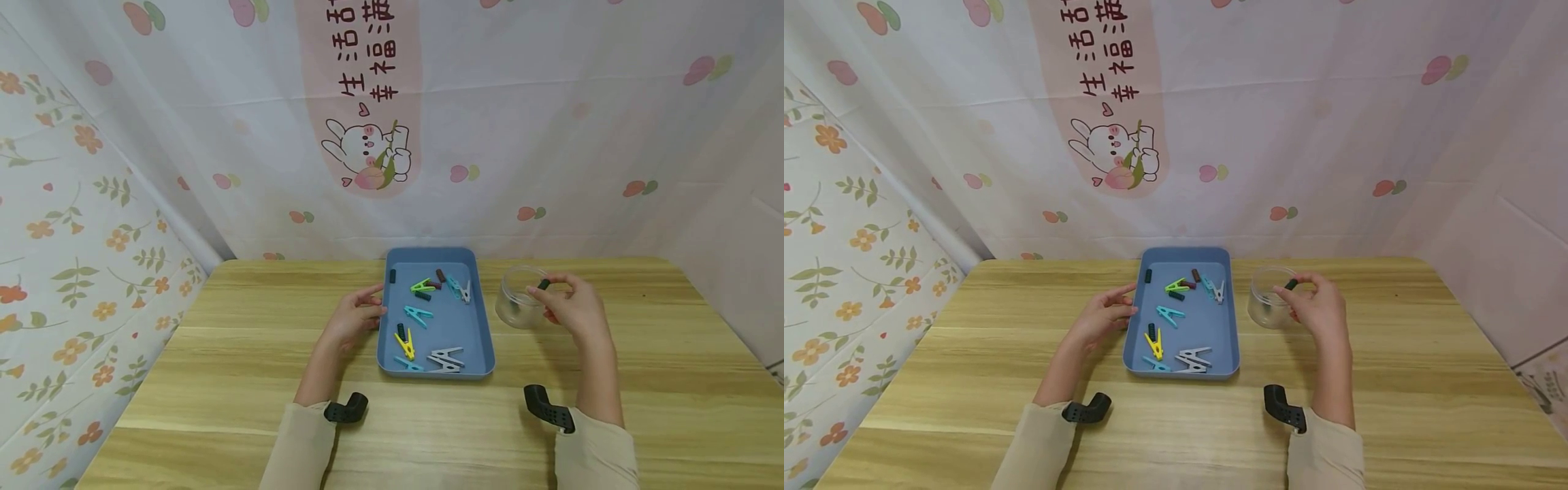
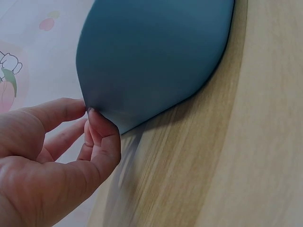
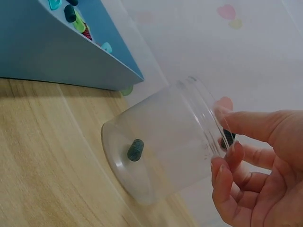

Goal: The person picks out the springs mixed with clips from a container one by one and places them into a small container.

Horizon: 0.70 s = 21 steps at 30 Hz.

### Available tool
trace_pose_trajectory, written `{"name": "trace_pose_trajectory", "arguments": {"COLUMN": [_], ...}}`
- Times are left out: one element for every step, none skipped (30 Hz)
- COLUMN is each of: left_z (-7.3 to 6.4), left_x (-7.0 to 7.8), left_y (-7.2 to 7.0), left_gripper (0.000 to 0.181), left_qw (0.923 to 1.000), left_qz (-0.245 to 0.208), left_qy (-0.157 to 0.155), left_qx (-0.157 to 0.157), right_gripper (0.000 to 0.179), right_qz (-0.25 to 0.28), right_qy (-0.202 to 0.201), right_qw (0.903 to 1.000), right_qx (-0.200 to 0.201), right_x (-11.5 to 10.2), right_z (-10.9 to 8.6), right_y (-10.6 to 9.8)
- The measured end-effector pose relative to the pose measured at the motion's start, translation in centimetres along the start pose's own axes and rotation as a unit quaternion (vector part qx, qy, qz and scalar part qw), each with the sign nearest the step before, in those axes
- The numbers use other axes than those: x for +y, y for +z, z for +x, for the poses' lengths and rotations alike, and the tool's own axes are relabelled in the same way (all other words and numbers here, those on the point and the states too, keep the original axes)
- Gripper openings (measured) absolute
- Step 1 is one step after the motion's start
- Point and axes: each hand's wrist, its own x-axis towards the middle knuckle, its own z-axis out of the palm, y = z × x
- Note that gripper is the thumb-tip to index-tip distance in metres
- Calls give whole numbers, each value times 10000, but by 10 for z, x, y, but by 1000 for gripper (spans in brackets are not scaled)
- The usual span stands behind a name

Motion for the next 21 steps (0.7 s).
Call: {"name": "trace_pose_trajectory", "arguments": {"left_z": [0, 0, 0, 1, 1, 1, 2, 2, 2, 2, 2, 2, 1, 1, 1, 1, 1, 1, 1, 0, 0], "left_x": [0, 0, -1, -1, -1, -1, -2, -1, -1, -1, -1, 0, 0, 0, 0, 1, 1, 1, 1, 2, 2], "left_y": [0, 0, 0, 0, 0, 0, -1, -1, -1, -1, -1, -1, -1, -1, 0, 0, 0, 0, 0, 0, 0], "left_gripper": [54, 54, 54, 54, 54, 54, 54, 54, 54, 54, 54, 55, 55, 55, 55, 55, 55, 54, 54, 54, 54], "left_qw": [10000, 10000, 10000, 10000, 10000, 10000, 10000, 10000, 10000, 10000, 10000, 10000, 10000, 10000, 10000, 10000, 10000, 10000, 10000, 10000, 10000], "left_qz": [-23, -23, -23, -34, -49, -46, -39, -38, -46, -53, -46, -35, -46, -65, -71, -79, -73, -73, -72, -53, -38], "left_qy": [2, 10, 10, 4, 3, 2, -5, -15, -26, -28, -37, -34, -38, -40, -37, -38, -43, -41, -53, -57, -62], "left_qx": [-3, -3, 1, -1, -9, -11, -11, -6, -10, -18, -12, -9, -9, -6, -9, -4, 2, 6, 9, 18, 26], "right_gripper": [64, 63, 63, 63, 64, 64, 65, 65, 66, 66, 66, 66, 66, 66, 65, 65, 65, 65, 65, 65, 65], "right_qz": [-13, -30, -49, -76, -111, -144, -168, -199, -225, -239, -254, -270, -280, -285, -282, -284, -297, -303, -300, -307, -321], "right_qy": [7, 12, 30, 62, 82, 121, 169, 207, 255, 292, 322, 363, 384, 408, 432, 448, 474, 499, 515, 530, 524], "right_qw": [10000, 10000, 9999, 9999, 9998, 9996, 9995, 9993, 9991, 9989, 9986, 9984, 9981, 9979, 9976, 9974, 9972, 9970, 9969, 9968, 9968], "right_qx": [30, 73, 107, 135, 168, 193, 211, 230, 248, 281, 319, 352, 390, 424, 455, 489, 497, 505, 514, 518, 519], "right_x": [0, 0, 0, 0, -1, -1, -2, -4, -5, -6, -7, -7, -8, -8, -8, -8, -8, -8, -8, -8, -8], "right_z": [0, 0, 1, 1, 1, 1, 1, 0, 0, 0, 1, 1, 1, 1, 1, 1, 1, 1, 1, 1, 1], "right_y": [1, 1, 2, 2, 3, 3, 4, 4, 4, 5, 5, 6, 7, 7, 8, 8, 8, 9, 9, 9, 9]}}
